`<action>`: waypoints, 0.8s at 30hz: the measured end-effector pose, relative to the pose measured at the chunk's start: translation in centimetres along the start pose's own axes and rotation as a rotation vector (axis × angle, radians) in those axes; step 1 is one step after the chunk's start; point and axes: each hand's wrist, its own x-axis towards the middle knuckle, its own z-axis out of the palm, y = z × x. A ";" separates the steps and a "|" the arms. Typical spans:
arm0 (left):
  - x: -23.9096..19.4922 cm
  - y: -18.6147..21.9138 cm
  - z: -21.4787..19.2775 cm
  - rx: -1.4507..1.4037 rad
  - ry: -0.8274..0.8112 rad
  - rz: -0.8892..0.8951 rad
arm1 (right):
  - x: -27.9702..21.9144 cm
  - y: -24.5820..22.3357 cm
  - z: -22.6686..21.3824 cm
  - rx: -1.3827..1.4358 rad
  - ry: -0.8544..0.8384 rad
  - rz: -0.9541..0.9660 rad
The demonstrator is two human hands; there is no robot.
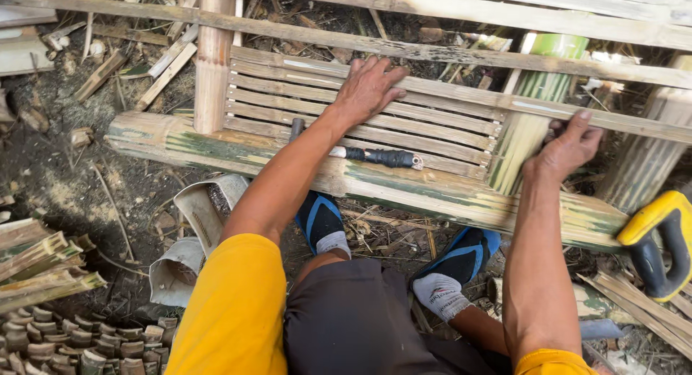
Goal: The person constructs a bamboo bench by securing thin bamboo slats to a larger bamboo frame. They repeatedly pick up slats, position them across the frame, and hammer nails into place using a hammer. The person also uses a hand saw to trim the ends of the slats to fit the frame dimensions.
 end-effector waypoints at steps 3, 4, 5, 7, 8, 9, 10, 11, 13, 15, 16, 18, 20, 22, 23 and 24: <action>0.2 1.4 -0.4 0.138 0.008 0.032 | -0.6 0.3 0.0 -0.102 0.097 0.035; 0.6 2.4 0.1 0.123 0.024 0.066 | -0.9 0.4 0.0 -0.128 0.084 0.007; 1.1 3.5 0.6 0.108 0.041 0.100 | -1.0 0.5 0.0 -0.155 0.071 -0.021; 2.3 5.9 1.8 0.057 0.056 0.150 | -0.9 0.4 0.4 -0.170 0.096 -0.009; 3.2 7.5 2.6 0.024 0.058 0.170 | -1.0 0.3 0.4 -0.160 0.089 -0.001; 4.0 9.1 3.4 -0.009 0.060 0.190 | -1.2 0.1 0.4 -0.151 0.082 0.008; 4.8 10.4 4.0 -0.036 0.059 0.202 | -1.2 0.1 0.5 -0.139 0.070 0.016; 5.6 11.6 4.5 -0.062 0.057 0.213 | -1.1 0.1 0.8 -0.133 0.069 0.009; 6.1 13.3 5.1 -0.079 0.069 0.213 | -1.1 0.2 0.9 -0.120 0.065 0.007; 6.5 13.9 5.0 -0.052 0.106 0.194 | -1.1 0.3 1.1 -0.154 0.072 -0.005; 6.6 14.1 4.8 -0.066 0.088 0.167 | -1.1 0.2 1.3 -0.167 0.074 -0.011; 6.5 14.5 4.7 -0.094 0.049 0.112 | -1.4 -0.2 1.4 -0.184 0.043 -0.026; 6.7 14.7 4.9 -0.067 0.112 0.110 | -1.4 -1.4 1.2 -0.262 -0.011 0.074; 6.9 14.7 5.3 -0.052 0.160 0.108 | -1.0 -3.4 0.1 -0.396 -0.084 0.292; 7.0 14.6 5.6 -0.050 0.174 0.108 | -0.9 -4.8 -1.2 -0.627 -0.239 0.185; 7.0 14.5 5.8 -0.050 0.188 0.109 | -0.7 -6.9 -3.3 -0.856 -0.392 0.073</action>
